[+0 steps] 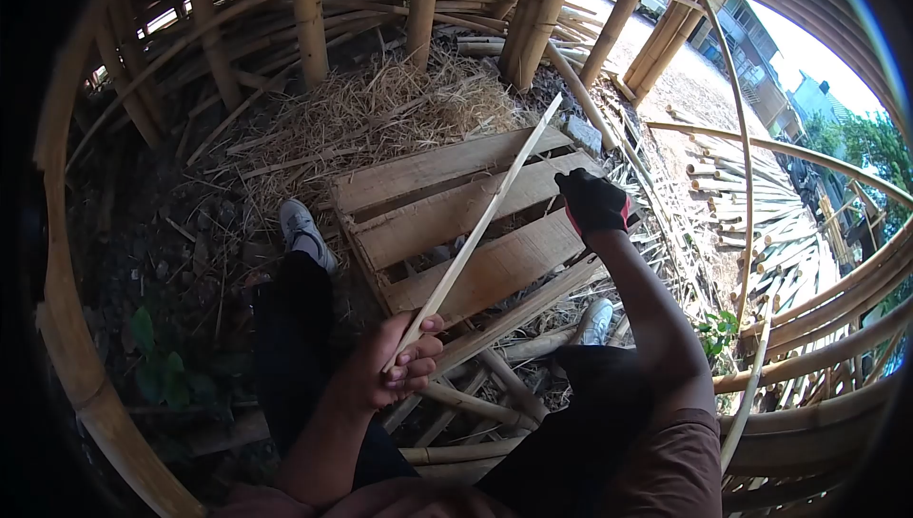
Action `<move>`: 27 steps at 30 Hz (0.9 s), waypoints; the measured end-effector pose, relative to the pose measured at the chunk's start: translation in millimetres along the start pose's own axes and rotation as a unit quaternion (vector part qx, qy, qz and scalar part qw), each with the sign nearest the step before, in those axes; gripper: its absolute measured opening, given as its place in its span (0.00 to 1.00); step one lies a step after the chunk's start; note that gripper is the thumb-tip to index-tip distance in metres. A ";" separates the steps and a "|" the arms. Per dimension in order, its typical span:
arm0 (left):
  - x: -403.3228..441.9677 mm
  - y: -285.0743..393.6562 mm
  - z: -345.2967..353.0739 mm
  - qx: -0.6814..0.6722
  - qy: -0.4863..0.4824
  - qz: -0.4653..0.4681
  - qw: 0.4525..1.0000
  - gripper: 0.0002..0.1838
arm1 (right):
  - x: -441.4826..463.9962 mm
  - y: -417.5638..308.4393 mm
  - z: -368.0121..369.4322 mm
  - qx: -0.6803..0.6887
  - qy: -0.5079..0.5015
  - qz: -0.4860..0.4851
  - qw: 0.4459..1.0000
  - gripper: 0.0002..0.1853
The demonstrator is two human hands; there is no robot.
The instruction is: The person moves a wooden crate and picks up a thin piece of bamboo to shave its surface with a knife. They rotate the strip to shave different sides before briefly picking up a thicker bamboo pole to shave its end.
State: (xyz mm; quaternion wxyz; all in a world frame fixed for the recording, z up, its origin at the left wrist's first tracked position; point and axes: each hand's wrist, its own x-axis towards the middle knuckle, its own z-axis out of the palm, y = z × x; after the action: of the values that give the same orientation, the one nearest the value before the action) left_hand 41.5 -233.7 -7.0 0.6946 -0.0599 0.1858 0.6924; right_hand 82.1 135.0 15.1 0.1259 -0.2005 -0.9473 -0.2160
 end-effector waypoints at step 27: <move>0.1 -8.9 -4.3 -0.073 -0.038 -0.015 0.996 0.12 | -34.1 -59.1 -83.6 0.285 -0.038 -0.261 0.921 0.10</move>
State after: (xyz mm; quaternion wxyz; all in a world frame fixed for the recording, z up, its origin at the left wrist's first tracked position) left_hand 49.5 -235.4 -12.5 0.7055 -0.0872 0.1071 0.6952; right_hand 99.4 36.7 56.0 0.0803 0.0905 -0.9916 0.0462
